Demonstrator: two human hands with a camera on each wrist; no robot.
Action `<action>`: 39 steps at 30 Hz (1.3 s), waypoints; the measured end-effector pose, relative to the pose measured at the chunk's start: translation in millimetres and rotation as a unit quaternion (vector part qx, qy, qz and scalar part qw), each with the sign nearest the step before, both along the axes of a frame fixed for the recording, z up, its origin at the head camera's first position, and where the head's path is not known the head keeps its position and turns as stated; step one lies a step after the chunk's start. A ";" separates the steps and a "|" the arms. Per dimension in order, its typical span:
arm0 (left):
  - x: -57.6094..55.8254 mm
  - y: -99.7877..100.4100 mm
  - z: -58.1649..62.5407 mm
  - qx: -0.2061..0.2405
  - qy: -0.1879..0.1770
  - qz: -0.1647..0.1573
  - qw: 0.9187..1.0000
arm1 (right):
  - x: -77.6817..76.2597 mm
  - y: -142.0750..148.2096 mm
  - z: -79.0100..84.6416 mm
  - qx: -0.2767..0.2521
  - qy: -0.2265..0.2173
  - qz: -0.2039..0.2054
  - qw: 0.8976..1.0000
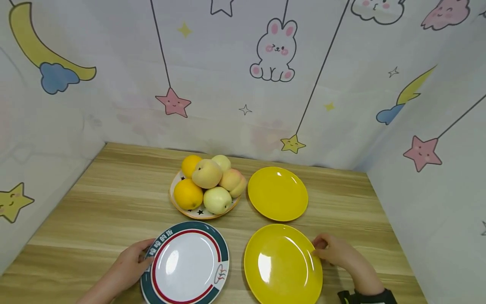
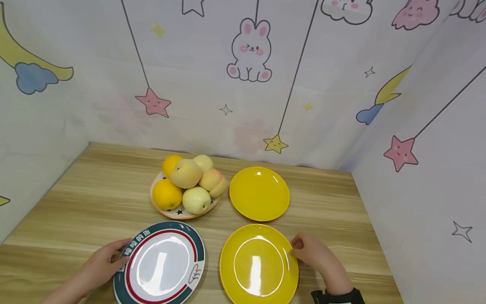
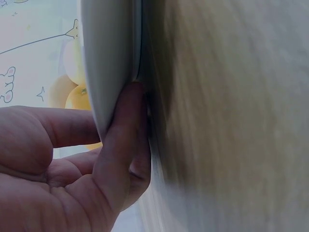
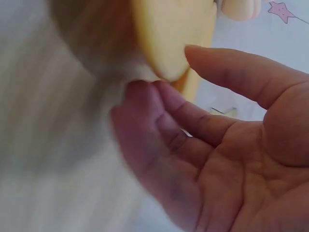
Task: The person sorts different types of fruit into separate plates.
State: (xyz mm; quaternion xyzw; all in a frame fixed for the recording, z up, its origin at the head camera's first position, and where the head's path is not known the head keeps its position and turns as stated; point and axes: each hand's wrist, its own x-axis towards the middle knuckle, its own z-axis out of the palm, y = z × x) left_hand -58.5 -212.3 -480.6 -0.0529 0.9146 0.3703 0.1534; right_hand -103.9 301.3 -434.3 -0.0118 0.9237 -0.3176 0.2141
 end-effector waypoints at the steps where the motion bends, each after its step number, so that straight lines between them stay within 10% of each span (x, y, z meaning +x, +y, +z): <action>1: 0.3 -0.1 -0.1 -0.001 0.000 -0.001 1.000 | -3.2 -1.0 6.9 0.019 0.007 0.002 1.000; 10: -1.0 0.8 -0.2 -0.002 -0.006 0.004 1.000 | -41.3 -40.2 69.2 0.114 0.190 0.038 0.974; 18: -1.2 -0.2 -2.2 0.008 -0.019 0.003 1.000 | -75.2 -110.1 69.3 0.050 0.337 0.145 0.929; 25: 0.1 -1.2 -1.8 -0.001 -0.013 0.003 1.000 | -92.1 -167.0 68.4 0.022 0.362 0.207 0.909; 39: 0.2 0.6 -0.4 -0.001 -0.009 0.005 1.000 | -119.0 -243.3 61.7 0.053 0.330 0.212 0.918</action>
